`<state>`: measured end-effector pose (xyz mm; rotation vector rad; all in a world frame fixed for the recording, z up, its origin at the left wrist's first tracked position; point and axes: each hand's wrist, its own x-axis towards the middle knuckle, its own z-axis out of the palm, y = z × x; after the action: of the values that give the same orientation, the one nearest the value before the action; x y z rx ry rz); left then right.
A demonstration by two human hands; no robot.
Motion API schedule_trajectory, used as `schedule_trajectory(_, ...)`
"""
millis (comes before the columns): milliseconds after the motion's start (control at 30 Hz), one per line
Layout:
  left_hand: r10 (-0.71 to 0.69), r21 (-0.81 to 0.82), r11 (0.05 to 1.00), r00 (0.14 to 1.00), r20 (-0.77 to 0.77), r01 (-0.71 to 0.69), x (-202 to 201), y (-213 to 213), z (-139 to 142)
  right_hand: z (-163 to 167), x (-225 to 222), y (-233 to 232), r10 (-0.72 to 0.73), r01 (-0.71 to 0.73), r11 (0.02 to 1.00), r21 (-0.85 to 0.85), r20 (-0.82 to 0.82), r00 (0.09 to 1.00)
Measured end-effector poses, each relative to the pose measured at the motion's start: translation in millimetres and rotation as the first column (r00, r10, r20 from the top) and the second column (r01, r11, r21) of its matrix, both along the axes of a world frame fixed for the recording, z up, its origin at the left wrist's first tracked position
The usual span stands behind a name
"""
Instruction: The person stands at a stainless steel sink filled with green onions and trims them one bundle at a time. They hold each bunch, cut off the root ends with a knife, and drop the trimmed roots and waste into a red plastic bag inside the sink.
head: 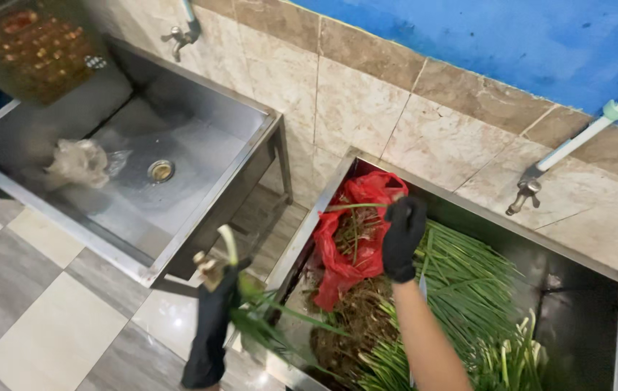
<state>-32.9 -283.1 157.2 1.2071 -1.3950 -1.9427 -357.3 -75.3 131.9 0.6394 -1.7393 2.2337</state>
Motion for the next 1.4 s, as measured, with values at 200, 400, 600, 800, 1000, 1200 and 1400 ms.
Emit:
schedule_trajectory(200, 0.015, 0.052, 0.999, 0.997, -0.081, -0.010, 29, 12, -7, -115, 29, 16, 0.128, -0.068, 0.810, 0.582, -0.063, 0.990)
schedule_trajectory(400, -0.151, 0.093, 0.983, 0.987, -0.051, 0.155, -38, 48, -7, -95, 74, 44, 0.179, -0.460, 0.776, 0.431, 0.549, 0.817)
schedule_trajectory(600, -0.438, 0.094, 0.883, 0.880, -0.185, 0.460, -115, 115, 27, -31, 133, 93, 0.673, -0.796, 0.603, 0.057, 0.500, 0.545)
schedule_trajectory(800, -0.648, -0.004, 0.753, 0.740, -0.182, 0.658, -174, 205, 28, -48, 100, 217, 0.142, -0.337, 0.890, 0.308, 0.514, 0.846)
schedule_trajectory(1000, -0.578, 0.203, 0.626, 0.623, -0.527, 0.753, -195, 243, -1, -8, 80, 412, -0.565, -0.076, 0.199, 0.977, 0.178, 0.806)
schedule_trajectory(1200, -0.785, -0.148, 0.618, 0.614, -0.078, 0.772, -196, 271, -20, 35, 104, 360, -0.111, -0.013, 0.875, 0.484, 0.227, 0.968)
schedule_trajectory(1400, -0.865, -0.229, 0.498, 0.462, -0.194, 0.836, -178, 289, 7, 82, 103, 249, 0.341, -0.330, 0.936, -0.120, 0.543, 0.768)
